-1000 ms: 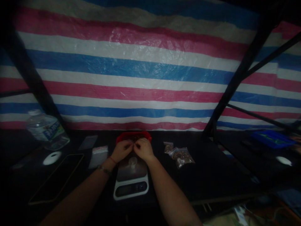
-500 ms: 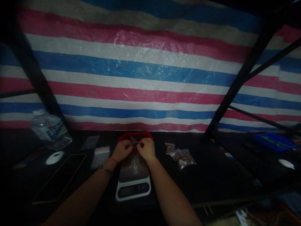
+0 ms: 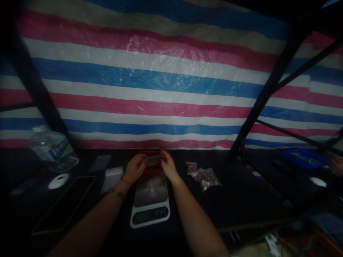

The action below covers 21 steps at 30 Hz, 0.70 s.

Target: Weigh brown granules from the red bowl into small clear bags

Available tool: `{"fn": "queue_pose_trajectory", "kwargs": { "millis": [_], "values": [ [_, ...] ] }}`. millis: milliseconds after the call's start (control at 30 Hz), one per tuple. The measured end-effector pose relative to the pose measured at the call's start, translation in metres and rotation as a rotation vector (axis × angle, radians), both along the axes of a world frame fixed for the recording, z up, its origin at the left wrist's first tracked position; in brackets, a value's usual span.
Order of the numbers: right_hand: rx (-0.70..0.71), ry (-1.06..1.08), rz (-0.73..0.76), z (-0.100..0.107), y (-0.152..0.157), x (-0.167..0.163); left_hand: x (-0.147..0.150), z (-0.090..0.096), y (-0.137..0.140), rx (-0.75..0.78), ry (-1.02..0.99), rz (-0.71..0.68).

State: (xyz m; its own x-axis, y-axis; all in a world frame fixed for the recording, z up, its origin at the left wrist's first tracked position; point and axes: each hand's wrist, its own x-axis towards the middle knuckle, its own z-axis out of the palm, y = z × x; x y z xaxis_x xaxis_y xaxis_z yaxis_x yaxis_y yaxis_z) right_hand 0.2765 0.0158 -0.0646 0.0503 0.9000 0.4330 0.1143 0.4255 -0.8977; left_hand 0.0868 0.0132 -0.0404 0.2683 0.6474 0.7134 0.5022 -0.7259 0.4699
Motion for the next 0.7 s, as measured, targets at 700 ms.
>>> {"fn": "queue_pose_trajectory", "kwargs": {
  "millis": [700],
  "values": [
    [0.149, -0.179, -0.258, 0.017, -0.006, 0.01, -0.008, -0.012, 0.017, 0.056, 0.213, 0.032]
  ]
}}
